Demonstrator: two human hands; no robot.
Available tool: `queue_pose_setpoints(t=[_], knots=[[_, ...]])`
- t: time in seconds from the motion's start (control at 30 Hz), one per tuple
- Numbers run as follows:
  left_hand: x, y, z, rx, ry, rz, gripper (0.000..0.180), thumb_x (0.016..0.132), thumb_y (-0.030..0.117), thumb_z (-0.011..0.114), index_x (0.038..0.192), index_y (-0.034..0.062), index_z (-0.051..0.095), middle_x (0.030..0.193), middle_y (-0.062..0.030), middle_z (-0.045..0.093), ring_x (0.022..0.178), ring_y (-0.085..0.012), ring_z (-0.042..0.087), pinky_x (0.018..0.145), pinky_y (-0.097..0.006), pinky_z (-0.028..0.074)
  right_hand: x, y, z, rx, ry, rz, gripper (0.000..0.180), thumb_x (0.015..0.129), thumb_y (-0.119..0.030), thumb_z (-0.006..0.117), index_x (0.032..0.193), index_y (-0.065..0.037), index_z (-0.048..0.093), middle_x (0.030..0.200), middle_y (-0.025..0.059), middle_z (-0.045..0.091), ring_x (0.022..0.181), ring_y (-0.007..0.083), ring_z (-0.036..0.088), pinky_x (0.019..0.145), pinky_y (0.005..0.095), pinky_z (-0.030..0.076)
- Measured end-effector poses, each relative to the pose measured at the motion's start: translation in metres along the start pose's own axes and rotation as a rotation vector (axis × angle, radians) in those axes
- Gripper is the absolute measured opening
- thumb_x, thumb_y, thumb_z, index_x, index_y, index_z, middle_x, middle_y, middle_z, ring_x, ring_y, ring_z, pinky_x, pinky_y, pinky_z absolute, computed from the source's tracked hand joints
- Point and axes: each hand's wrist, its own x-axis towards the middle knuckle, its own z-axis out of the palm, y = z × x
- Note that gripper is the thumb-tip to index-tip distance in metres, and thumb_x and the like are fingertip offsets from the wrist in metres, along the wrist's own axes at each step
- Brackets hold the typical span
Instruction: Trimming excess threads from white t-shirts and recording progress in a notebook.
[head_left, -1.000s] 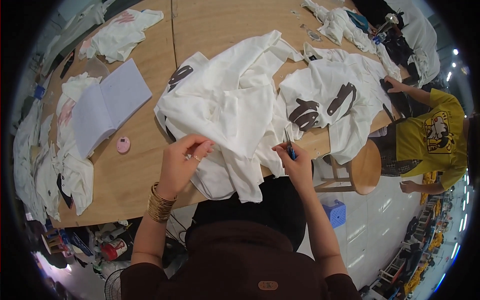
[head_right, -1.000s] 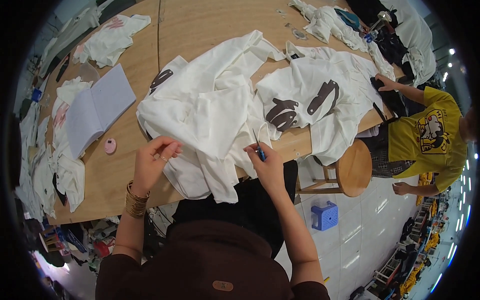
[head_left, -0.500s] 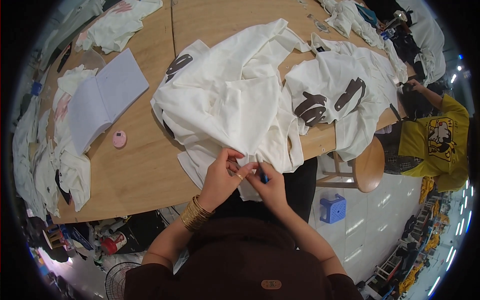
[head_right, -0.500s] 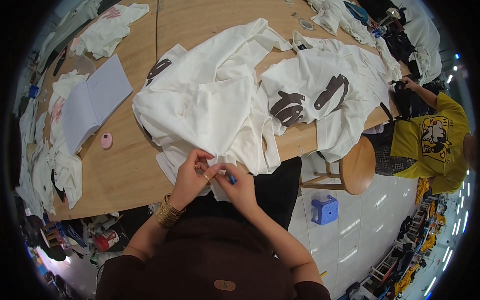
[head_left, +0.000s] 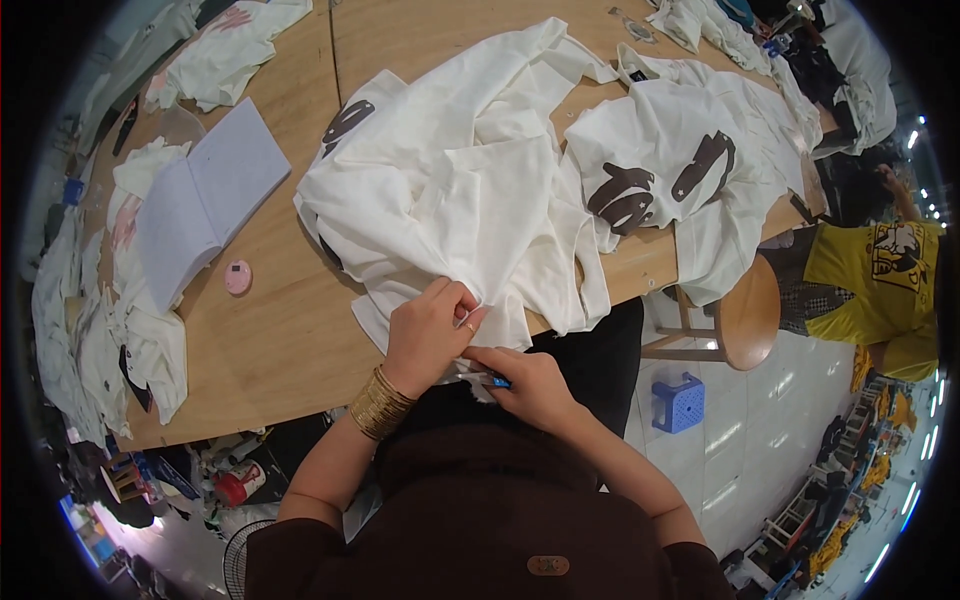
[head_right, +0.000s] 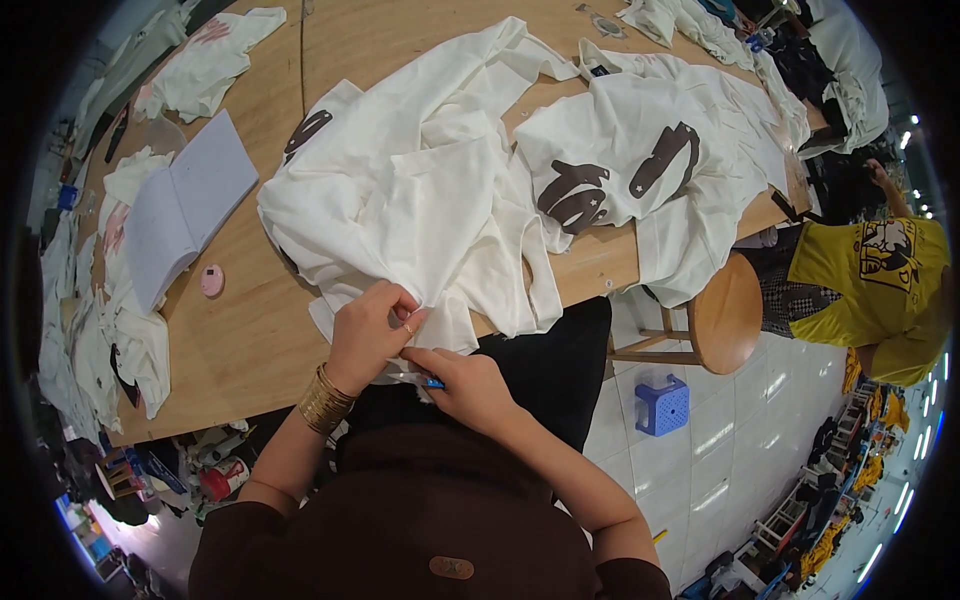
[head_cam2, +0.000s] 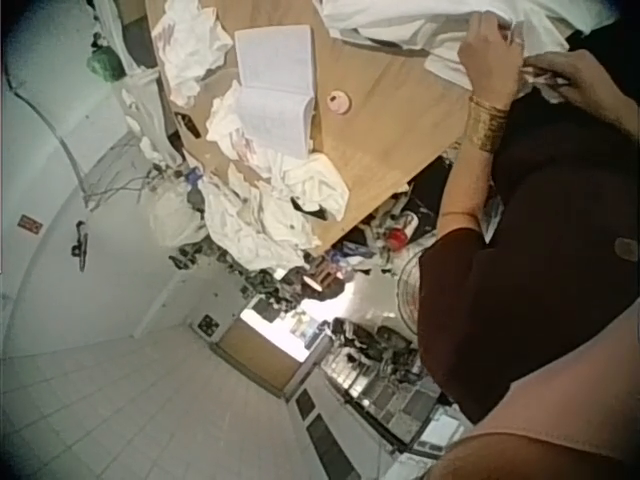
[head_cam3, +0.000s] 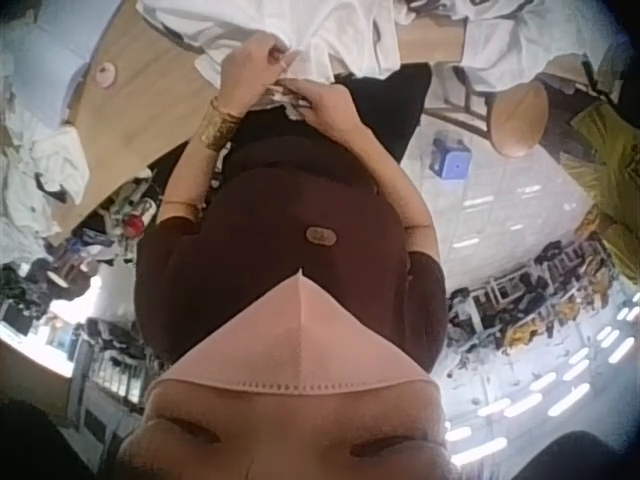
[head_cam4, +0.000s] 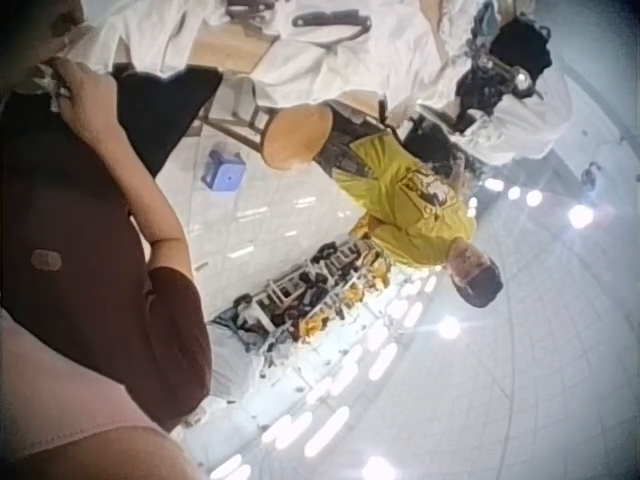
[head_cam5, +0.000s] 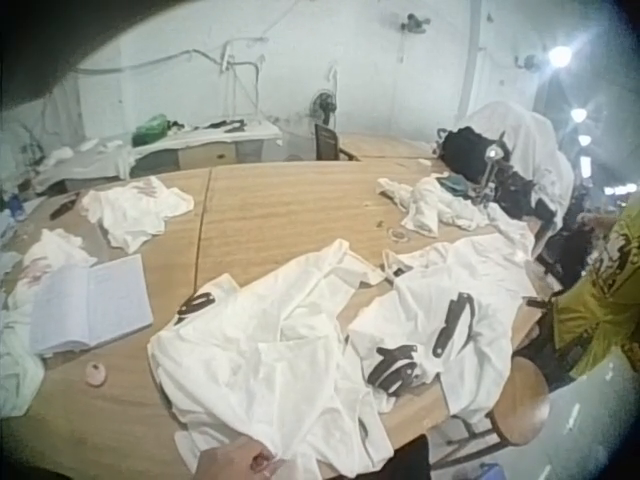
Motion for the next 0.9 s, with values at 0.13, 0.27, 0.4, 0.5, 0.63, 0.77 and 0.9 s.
queue_pose_setpoints(t=[0.13,0.27,0.4,0.5,0.63,0.77,0.9], knots=[[-0.005,-0.010,0.001,-0.316,0.004,-0.100,0.014,0.079,0.015,0.068,0.084,0.0021,0.064,0.067,-0.0062,0.060,0.057,-0.0133,0.058,0.051,-0.027,0.044,-0.002,-0.008,-0.010,0.066,0.029,0.015,0.039,0.077,-0.011,0.063,0.115,-0.015,0.055,0.092,0.0093,0.064,0.076,0.0289,0.062,0.063,0.0345,0.050],[-0.015,-0.006,-0.006,-0.361,0.040,-0.118,0.013,0.078,0.009,0.068,0.087,0.0007,0.064,0.069,-0.0057,0.062,0.057,-0.0090,0.056,0.051,-0.023,0.043,-0.002,-0.009,-0.022,0.270,0.108,0.349,0.029,0.090,-0.026,0.052,0.115,-0.010,0.052,0.079,0.0108,0.059,0.070,0.0224,0.060,0.065,0.0285,0.046],[-0.021,0.000,-0.008,-0.364,0.043,-0.164,0.012,0.077,0.007,0.069,0.086,0.0005,0.064,0.067,-0.0041,0.061,0.056,-0.0055,0.053,0.050,-0.020,0.040,0.003,-0.013,-0.023,0.600,0.049,0.433,0.031,0.097,-0.032,0.041,0.106,-0.006,0.055,0.064,0.0009,0.043,0.061,0.0087,0.042,0.059,0.0219,0.036],[-0.024,0.001,-0.007,-0.395,0.068,-0.173,0.012,0.077,0.007,0.069,0.086,0.0007,0.064,0.067,-0.0032,0.061,0.056,-0.0047,0.053,0.050,-0.019,0.040,0.007,-0.018,-0.022,0.766,0.001,0.474,0.033,0.098,-0.031,0.039,0.097,-0.004,0.057,0.060,-0.0035,0.036,0.055,0.0055,0.033,0.053,0.0209,0.030],[-0.026,0.001,-0.006,-0.459,0.093,-0.184,0.010,0.078,0.006,0.069,0.086,0.0007,0.065,0.067,-0.0026,0.061,0.056,-0.0045,0.053,0.050,-0.019,0.041,0.008,-0.016,-0.018,0.801,-0.033,0.498,0.040,0.099,-0.037,0.033,0.092,-0.005,0.056,0.056,-0.0063,0.032,0.051,0.0033,0.027,0.047,0.0195,0.021],[-0.027,0.002,-0.008,-0.460,0.092,-0.193,0.009,0.078,0.006,0.068,0.085,0.0007,0.065,0.068,-0.0029,0.061,0.056,-0.0050,0.054,0.051,-0.019,0.042,0.010,-0.018,-0.017,0.793,-0.058,0.519,0.040,0.098,-0.037,0.034,0.093,-0.005,0.056,0.056,-0.0062,0.032,0.050,0.0033,0.027,0.047,0.0193,0.021],[-0.028,0.002,-0.008,-0.429,0.103,-0.164,0.009,0.078,0.005,0.068,0.084,0.0009,0.065,0.068,-0.0034,0.061,0.056,-0.0060,0.055,0.051,-0.020,0.042,0.011,-0.018,-0.015,0.786,-0.052,0.520,0.040,0.098,-0.038,0.034,0.093,-0.005,0.057,0.056,-0.0063,0.032,0.050,0.0030,0.027,0.046,0.0192,0.022]])
